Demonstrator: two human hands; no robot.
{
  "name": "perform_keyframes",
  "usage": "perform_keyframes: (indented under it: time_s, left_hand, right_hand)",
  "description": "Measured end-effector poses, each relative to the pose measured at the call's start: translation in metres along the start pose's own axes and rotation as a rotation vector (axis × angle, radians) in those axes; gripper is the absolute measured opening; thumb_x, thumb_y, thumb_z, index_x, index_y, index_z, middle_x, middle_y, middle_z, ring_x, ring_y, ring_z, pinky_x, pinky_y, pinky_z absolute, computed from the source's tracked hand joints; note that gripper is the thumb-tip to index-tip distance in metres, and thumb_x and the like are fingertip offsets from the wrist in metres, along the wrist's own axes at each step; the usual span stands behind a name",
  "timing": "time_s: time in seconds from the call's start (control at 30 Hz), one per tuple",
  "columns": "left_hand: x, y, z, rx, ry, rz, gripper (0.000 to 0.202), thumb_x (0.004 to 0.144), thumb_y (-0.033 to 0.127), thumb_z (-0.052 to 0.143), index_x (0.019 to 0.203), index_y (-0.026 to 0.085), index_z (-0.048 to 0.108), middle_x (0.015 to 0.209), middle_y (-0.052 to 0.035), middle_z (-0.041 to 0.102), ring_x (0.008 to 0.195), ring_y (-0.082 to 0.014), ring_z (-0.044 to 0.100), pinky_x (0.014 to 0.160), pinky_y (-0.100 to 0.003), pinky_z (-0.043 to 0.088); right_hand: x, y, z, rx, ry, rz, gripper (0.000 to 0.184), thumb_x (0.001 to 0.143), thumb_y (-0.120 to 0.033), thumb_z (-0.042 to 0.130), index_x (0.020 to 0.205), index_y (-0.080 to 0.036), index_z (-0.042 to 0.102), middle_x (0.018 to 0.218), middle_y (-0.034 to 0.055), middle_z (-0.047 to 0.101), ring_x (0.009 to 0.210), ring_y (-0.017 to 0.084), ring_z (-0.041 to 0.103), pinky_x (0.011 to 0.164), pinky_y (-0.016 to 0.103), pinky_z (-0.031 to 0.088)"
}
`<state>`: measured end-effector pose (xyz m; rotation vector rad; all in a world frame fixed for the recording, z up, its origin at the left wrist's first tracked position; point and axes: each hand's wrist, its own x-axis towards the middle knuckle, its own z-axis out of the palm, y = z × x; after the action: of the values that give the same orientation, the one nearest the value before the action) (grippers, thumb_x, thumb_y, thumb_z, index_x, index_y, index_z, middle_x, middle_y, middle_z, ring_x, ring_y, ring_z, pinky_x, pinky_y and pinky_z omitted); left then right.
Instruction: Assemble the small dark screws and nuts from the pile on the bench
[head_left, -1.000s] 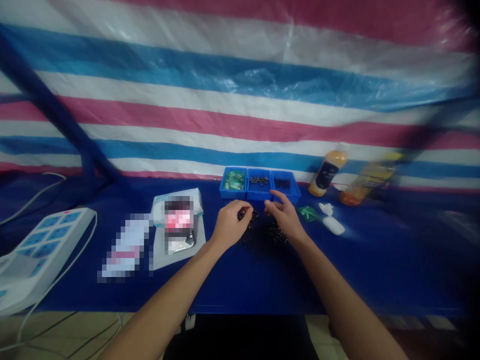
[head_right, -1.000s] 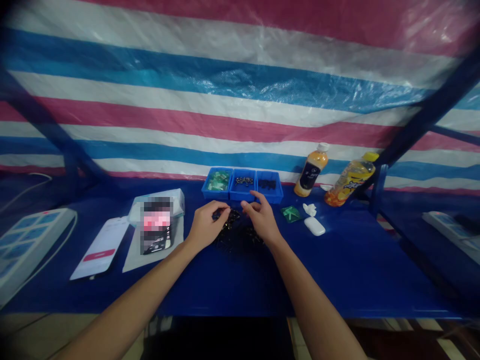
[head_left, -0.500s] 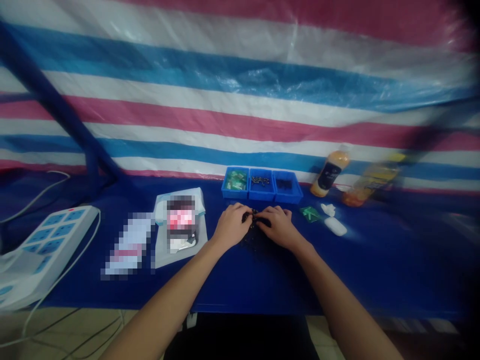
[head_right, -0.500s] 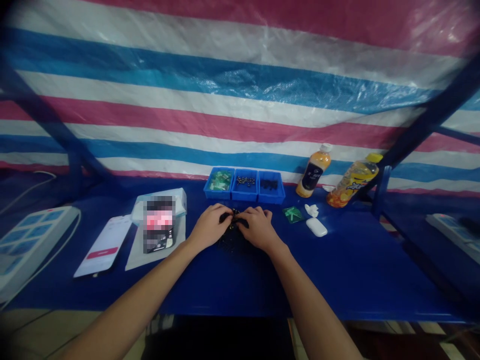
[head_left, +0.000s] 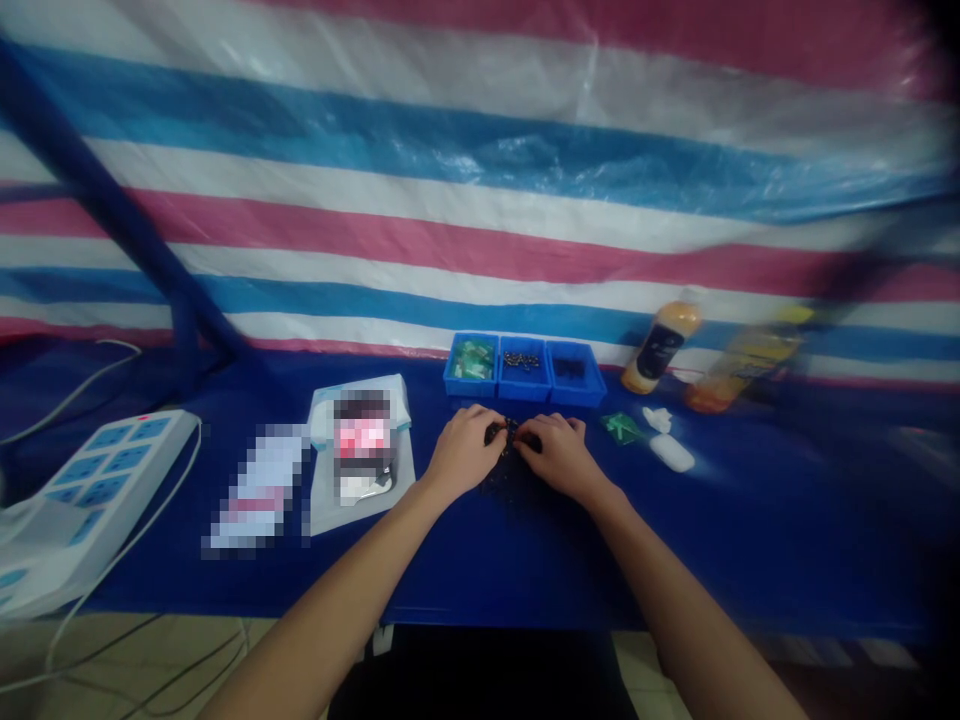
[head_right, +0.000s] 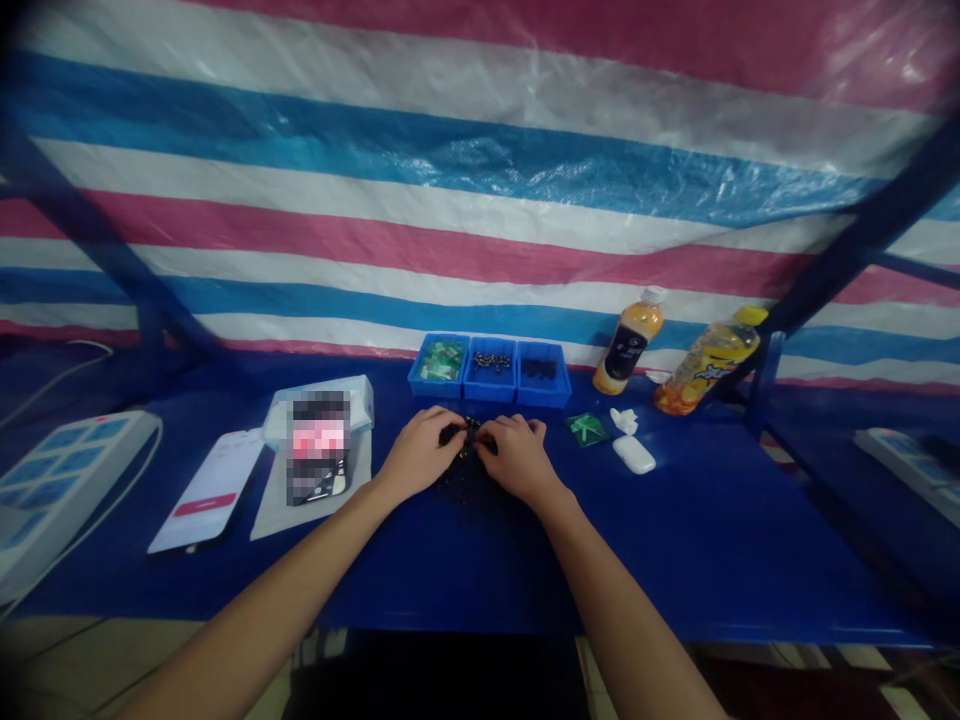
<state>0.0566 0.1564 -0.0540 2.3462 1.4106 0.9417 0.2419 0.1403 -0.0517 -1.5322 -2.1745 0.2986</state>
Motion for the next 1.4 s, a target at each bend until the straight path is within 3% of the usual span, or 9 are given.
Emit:
perform_keyframes:
  time_s: [0.5, 0.73, 1.0, 1.2, 1.4]
  left_hand:
    - [0.002, 0.003, -0.003, -0.019, 0.017, -0.010, 0.012, 0.089, 0.024, 0.058, 0.095, 0.023, 0.067, 0.097, -0.0036, 0.066, 0.094, -0.0239, 0.059, 0.085, -0.041, 0.047]
    - [0.002, 0.003, -0.002, -0.033, 0.017, 0.007, 0.013, 0.089, 0.024, 0.056, 0.096, 0.022, 0.067, 0.097, -0.0038, 0.066, 0.094, -0.0230, 0.058, 0.085, -0.039, 0.047]
    - [0.002, 0.005, -0.003, -0.037, -0.017, -0.005, 0.014, 0.090, 0.026, 0.056, 0.097, 0.023, 0.067, 0.098, -0.0027, 0.066, 0.096, -0.0224, 0.058, 0.088, -0.038, 0.045]
    - [0.001, 0.011, -0.005, -0.072, -0.026, 0.082, 0.014, 0.088, 0.029, 0.062, 0.100, 0.024, 0.066, 0.099, -0.0025, 0.066, 0.096, -0.0227, 0.058, 0.085, -0.038, 0.045]
    - [0.004, 0.013, -0.005, -0.107, 0.030, 0.147, 0.019, 0.084, 0.029, 0.069, 0.103, 0.024, 0.065, 0.095, -0.0010, 0.068, 0.091, -0.0204, 0.060, 0.080, -0.035, 0.044]
  right_hand:
    - [0.003, 0.003, -0.003, 0.067, 0.069, 0.050, 0.009, 0.084, -0.022, 0.059, 0.088, -0.025, 0.066, 0.089, 0.0020, 0.068, 0.091, 0.022, 0.055, 0.087, 0.042, 0.026]
    - [0.003, 0.003, -0.007, 0.117, 0.084, 0.064, 0.026, 0.088, -0.021, 0.052, 0.111, -0.026, 0.062, 0.090, 0.0030, 0.064, 0.092, 0.021, 0.057, 0.083, 0.037, 0.033]
    - [0.004, 0.010, -0.004, 0.172, 0.061, 0.037, 0.022, 0.094, -0.022, 0.043, 0.101, -0.025, 0.064, 0.101, 0.0041, 0.062, 0.099, 0.019, 0.058, 0.088, 0.036, 0.037]
    - [0.004, 0.008, -0.004, 0.380, 0.052, 0.048, 0.018, 0.093, -0.025, 0.044, 0.102, -0.022, 0.058, 0.096, 0.0032, 0.065, 0.088, 0.018, 0.060, 0.079, 0.032, 0.042]
    - [0.006, 0.001, -0.011, 0.817, 0.035, 0.091, 0.020, 0.088, -0.037, 0.055, 0.095, -0.019, 0.057, 0.087, 0.0021, 0.065, 0.081, 0.016, 0.060, 0.075, 0.028, 0.044]
